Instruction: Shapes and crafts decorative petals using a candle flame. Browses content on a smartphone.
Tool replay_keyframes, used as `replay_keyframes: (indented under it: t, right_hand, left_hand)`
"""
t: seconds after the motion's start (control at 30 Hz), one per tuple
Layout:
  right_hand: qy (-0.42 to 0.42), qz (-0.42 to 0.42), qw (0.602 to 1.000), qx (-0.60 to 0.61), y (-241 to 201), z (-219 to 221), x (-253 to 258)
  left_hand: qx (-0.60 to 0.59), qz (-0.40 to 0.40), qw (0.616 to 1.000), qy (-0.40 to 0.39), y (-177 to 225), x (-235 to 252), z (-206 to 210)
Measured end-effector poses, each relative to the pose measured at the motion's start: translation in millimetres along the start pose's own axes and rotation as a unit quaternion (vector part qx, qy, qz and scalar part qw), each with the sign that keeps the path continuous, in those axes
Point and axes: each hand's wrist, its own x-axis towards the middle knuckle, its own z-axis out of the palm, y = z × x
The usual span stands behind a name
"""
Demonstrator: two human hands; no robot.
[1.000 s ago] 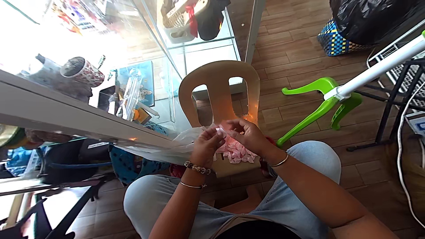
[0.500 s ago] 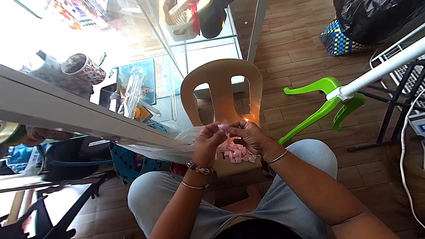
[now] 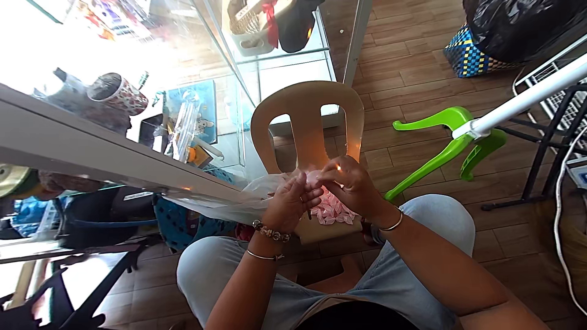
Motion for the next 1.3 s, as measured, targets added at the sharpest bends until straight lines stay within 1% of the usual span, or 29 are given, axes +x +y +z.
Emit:
replay_keyframes:
  t: [0.1, 0.2, 0.37, 0.53, 0.67, 0.87, 1.3]
  right_hand:
    - [-0.025, -0.088, 0.995, -0.05, 2.7, -4.7, -5.6]
    - [-0.026, -0.126, 0.989, -0.073, 5.7, -6.2, -10.3]
    - [-0.015, -0.134, 0.987, -0.088, 7.0, -6.7, -11.8]
    - [-0.012, -0.134, 0.986, -0.097, 6.4, -7.6, -10.2]
    - [-0.014, -0.148, 0.984, -0.101, 6.5, -5.7, -11.4]
    - [-0.01, -0.165, 0.981, -0.101, 4.8, -5.7, -11.4]
    - [-0.014, -0.157, 0.983, -0.097, 3.8, -6.5, -11.1]
  left_hand:
    - [-0.024, 0.015, 1.0, -0.009, -1.1, 0.8, -2.8]
    - [-0.027, 0.029, 0.999, -0.005, -0.5, 0.7, -2.0]
    - [-0.003, 0.066, 0.998, -0.012, 0.9, -3.6, 0.1]
    - [0.002, 0.074, 0.997, -0.007, 1.8, -6.0, -0.4]
    - [0.005, 0.069, 0.998, 0.013, 1.9, -7.2, 1.1]
    - [0.01, 0.055, 0.998, 0.015, 4.3, -8.4, 2.6]
    - [0.002, 0.064, 0.998, 0.017, 4.7, -8.6, 2.8]
